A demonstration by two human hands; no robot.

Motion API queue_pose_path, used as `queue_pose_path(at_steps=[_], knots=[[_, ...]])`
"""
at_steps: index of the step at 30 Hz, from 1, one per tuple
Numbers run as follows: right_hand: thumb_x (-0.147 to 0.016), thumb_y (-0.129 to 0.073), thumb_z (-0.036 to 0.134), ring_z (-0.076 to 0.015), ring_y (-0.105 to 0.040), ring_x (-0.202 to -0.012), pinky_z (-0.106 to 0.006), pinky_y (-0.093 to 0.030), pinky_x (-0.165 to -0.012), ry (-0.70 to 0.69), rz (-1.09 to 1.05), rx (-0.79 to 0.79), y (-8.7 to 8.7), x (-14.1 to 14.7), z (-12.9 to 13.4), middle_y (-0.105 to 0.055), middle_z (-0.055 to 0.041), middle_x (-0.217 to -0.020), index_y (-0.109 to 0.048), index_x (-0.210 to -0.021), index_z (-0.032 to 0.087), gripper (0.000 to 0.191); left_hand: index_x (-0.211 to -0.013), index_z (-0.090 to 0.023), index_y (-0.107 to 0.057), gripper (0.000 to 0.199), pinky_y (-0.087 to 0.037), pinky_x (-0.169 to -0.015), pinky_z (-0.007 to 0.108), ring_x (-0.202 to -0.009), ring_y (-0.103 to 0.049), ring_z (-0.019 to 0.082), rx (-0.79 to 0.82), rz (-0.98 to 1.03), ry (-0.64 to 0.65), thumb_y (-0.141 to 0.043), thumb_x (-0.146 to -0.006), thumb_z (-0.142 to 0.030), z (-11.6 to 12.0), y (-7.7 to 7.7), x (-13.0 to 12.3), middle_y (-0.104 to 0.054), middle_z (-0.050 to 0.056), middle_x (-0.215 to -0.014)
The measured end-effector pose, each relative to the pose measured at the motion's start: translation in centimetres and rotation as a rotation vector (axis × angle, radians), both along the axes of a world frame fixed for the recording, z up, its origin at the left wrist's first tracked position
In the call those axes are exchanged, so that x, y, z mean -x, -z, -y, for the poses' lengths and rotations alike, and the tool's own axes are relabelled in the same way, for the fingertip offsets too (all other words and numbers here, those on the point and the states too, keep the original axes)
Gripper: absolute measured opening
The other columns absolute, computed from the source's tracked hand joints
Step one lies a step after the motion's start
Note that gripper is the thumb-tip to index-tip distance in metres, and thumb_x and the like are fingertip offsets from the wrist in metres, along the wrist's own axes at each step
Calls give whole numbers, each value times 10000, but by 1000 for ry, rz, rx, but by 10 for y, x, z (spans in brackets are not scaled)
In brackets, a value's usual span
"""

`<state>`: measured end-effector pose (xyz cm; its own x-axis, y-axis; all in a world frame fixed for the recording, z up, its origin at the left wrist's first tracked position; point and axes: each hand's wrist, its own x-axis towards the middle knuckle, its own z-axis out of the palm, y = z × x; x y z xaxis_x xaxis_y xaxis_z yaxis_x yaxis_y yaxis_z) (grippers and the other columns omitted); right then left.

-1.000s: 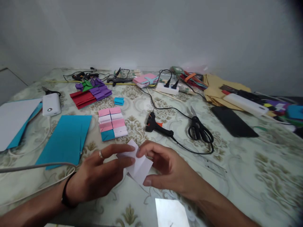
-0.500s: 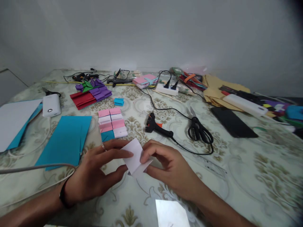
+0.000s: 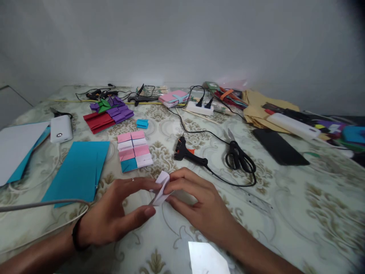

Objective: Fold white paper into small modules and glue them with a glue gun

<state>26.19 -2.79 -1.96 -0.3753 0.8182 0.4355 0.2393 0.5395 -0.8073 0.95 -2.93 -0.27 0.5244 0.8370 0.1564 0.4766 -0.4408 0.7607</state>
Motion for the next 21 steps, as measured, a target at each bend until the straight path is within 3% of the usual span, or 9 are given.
queue_pose_path(at_steps=[3,6,11,14,17,21], knots=[[-969,-717,91,-159,-714,-976,-260,-573,-875,13,30,-35,2,0,0,-690,-42,-1062,-762,-1007,215,137,-1249,-333,-763,313,-638,-977,334,-1103,-803,255,24,-1,-12,-722,-976,-481,-2,-2,-6,-843,2,-1222],[-967,-717,102,-175,-709,-988,-283,-583,-865,31,64,-35,3,1,0,-671,-44,-1081,-746,-1017,232,142,-1173,-280,-773,227,-656,-896,305,-990,-822,229,37,33,1,-749,-970,-379,-4,-3,-12,-862,4,-1115],[-967,-750,160,-203,-697,-1015,-331,-578,-916,53,82,24,2,3,2,-687,-43,-1081,-677,-1030,250,133,-1152,-281,-741,177,-632,-727,230,-866,-807,173,-15,18,-26,-622,-1031,-231,-1,0,-14,-848,-23,-1022],[-925,-789,163,-201,-673,-958,-334,-568,-875,119,83,82,2,4,4,-677,-28,-1035,-636,-1127,248,267,-1108,-277,-734,141,-606,-641,208,-798,-792,162,1,8,-57,-633,-1022,-230,0,6,-13,-838,-28,-954],[-876,-829,188,-219,-659,-1013,-355,-543,-908,171,71,149,0,4,3,-660,-39,-1083,-635,-1196,237,378,-1066,-267,-713,87,-618,-696,216,-819,-786,157,20,9,-82,-674,-997,-232,0,12,-13,-824,-27,-948],[-959,-762,255,-193,-674,-908,-318,-510,-829,71,59,289,-4,5,1,-699,-10,-941,-693,-914,231,86,-1129,-264,-710,173,-624,-779,253,-893,-808,175,55,13,-90,-696,-964,-215,-1,14,-13,-848,-14,-1027]])
